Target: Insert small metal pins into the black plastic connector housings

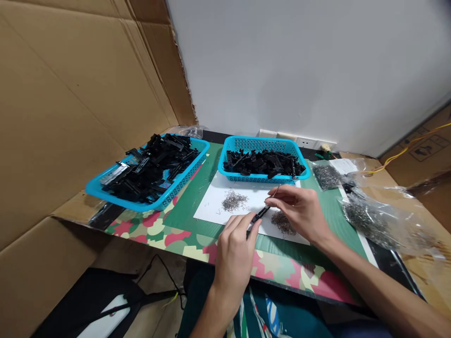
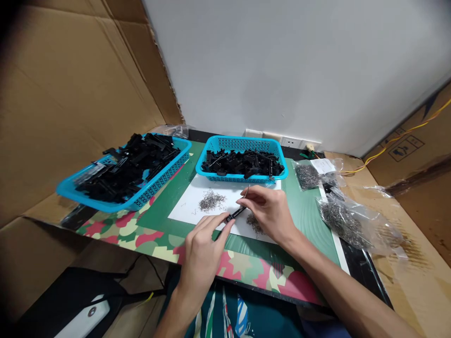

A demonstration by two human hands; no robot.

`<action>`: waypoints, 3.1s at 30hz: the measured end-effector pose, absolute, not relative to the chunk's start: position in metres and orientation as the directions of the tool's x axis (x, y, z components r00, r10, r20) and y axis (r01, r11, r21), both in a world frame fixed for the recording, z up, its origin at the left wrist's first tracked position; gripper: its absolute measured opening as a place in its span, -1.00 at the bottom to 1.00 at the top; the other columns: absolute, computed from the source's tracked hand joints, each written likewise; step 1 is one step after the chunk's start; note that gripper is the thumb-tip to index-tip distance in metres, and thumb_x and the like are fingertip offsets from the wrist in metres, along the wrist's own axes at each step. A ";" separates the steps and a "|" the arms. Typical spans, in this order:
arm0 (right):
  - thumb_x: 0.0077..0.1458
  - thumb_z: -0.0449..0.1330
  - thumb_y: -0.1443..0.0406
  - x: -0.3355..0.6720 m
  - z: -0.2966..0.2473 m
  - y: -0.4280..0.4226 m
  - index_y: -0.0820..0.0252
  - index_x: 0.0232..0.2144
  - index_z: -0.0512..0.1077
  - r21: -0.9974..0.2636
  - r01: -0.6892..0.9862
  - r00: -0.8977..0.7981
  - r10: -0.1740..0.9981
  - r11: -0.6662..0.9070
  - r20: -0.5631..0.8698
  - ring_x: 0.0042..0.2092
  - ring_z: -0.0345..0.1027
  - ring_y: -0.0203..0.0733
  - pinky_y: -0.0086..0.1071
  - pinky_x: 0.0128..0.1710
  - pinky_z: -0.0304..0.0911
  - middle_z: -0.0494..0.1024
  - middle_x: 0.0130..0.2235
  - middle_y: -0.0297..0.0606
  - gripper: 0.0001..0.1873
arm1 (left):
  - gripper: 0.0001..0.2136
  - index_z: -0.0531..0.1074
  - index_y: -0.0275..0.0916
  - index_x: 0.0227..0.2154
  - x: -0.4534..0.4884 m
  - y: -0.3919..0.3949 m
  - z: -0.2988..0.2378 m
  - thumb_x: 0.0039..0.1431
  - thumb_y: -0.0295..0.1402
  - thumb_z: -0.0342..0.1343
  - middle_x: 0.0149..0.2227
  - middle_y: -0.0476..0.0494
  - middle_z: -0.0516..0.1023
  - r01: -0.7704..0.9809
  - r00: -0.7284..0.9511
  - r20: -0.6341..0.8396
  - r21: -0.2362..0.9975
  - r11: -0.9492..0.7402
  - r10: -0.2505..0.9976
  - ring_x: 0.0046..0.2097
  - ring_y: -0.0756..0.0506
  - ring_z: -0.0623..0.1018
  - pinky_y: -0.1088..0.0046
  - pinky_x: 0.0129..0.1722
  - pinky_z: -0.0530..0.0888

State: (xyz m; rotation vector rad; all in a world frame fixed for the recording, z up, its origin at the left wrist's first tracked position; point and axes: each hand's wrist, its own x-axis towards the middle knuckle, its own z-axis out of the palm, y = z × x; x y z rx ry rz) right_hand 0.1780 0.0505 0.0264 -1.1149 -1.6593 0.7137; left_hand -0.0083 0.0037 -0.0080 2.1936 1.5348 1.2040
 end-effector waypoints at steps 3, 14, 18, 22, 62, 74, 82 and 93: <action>0.18 0.41 0.09 0.168 0.024 0.049 0.21 -0.30 0.56 -0.950 0.189 -0.107 0.967 0.247 0.230 -0.35 0.64 -0.10 -0.31 -0.33 0.54 0.69 -0.40 -0.21 -0.71 | -0.82 0.58 -0.25 -0.01 -0.008 0.003 -0.008 0.39 -0.44 0.18 -0.14 -0.22 0.70 0.688 0.134 0.496 0.576 -0.441 0.858 -0.09 -0.23 0.66 0.20 -0.10 0.61; 0.24 0.33 0.22 0.159 0.027 0.048 0.21 -0.39 0.55 -0.890 0.317 -0.202 0.940 0.328 0.274 -0.40 0.52 -0.22 -0.41 -0.35 0.41 0.62 -0.44 -0.28 -0.80 | -0.82 0.61 -0.34 -0.05 -0.008 0.005 -0.006 0.38 -0.51 0.16 -0.22 -0.24 0.69 0.652 0.163 0.518 0.583 -0.485 0.840 -0.17 -0.22 0.65 0.23 -0.16 0.60; 0.28 0.28 0.33 0.160 0.031 0.047 0.23 -0.42 0.54 -0.832 0.392 -0.267 0.914 0.393 0.306 -0.45 0.34 -0.32 -0.46 -0.40 0.27 0.51 -0.50 -0.36 -0.80 | -0.81 0.62 -0.34 -0.07 -0.006 0.004 -0.003 0.38 -0.56 0.15 -0.21 -0.24 0.69 0.646 0.176 0.510 0.586 -0.490 0.842 -0.17 -0.21 0.64 0.23 -0.19 0.60; 0.29 0.26 0.36 0.159 0.031 0.046 0.23 -0.45 0.54 -0.801 0.416 -0.293 0.897 0.431 0.330 -0.47 0.31 -0.33 -0.45 -0.42 0.23 0.49 -0.51 -0.37 -0.78 | -0.81 0.63 -0.31 -0.10 -0.005 0.004 -0.001 0.36 -0.59 0.15 -0.18 -0.24 0.70 0.660 0.163 0.506 0.582 -0.475 0.847 -0.15 -0.22 0.65 0.22 -0.17 0.60; 0.23 0.20 0.31 0.261 0.037 0.072 0.19 -0.39 0.44 -0.661 0.706 -0.453 0.880 0.256 -0.144 -0.44 0.07 -0.29 -0.36 -0.43 -0.02 0.29 -0.50 -0.41 -0.86 | -0.74 0.66 -0.18 -0.22 -0.091 0.128 0.106 0.36 -0.23 0.08 -0.21 -0.17 0.73 0.940 -0.026 0.664 0.272 -0.209 0.747 -0.23 -0.21 0.65 0.30 -0.18 0.44; 0.42 0.07 0.16 0.265 0.022 0.066 0.14 -0.36 0.34 -0.672 0.659 -0.447 0.894 0.338 0.011 -0.40 0.18 -0.23 -0.35 -0.42 0.15 0.40 -0.40 -0.33 -0.71 | -0.73 0.66 -0.15 -0.16 -0.191 0.129 0.093 0.30 -0.21 0.09 -0.20 -0.24 0.73 0.994 -0.103 0.301 0.073 0.085 0.948 -0.16 -0.34 0.65 0.27 -0.21 0.40; 0.28 0.19 0.26 0.266 0.031 0.056 0.14 -0.38 0.36 -0.783 0.566 -0.407 0.913 0.258 0.007 -0.44 0.16 -0.28 -0.40 -0.47 0.09 0.34 -0.46 -0.42 -0.83 | -0.83 0.58 -0.22 -0.36 -0.177 0.153 0.090 0.24 -0.27 0.17 -0.26 -0.36 0.71 0.993 -0.094 0.131 -0.064 0.103 0.987 -0.14 -0.37 0.66 0.29 -0.18 0.39; 0.23 0.32 0.21 0.275 0.032 0.061 0.18 -0.24 0.51 -0.910 0.370 -0.314 0.947 0.186 0.065 -0.32 0.48 -0.19 -0.34 -0.35 0.33 0.65 -0.32 -0.24 -0.84 | -0.82 0.53 -0.23 -0.20 -0.173 0.155 0.097 0.25 -0.30 0.10 -0.20 -0.27 0.69 0.993 -0.113 0.033 -0.024 0.114 0.993 -0.18 -0.26 0.59 0.41 -0.31 0.31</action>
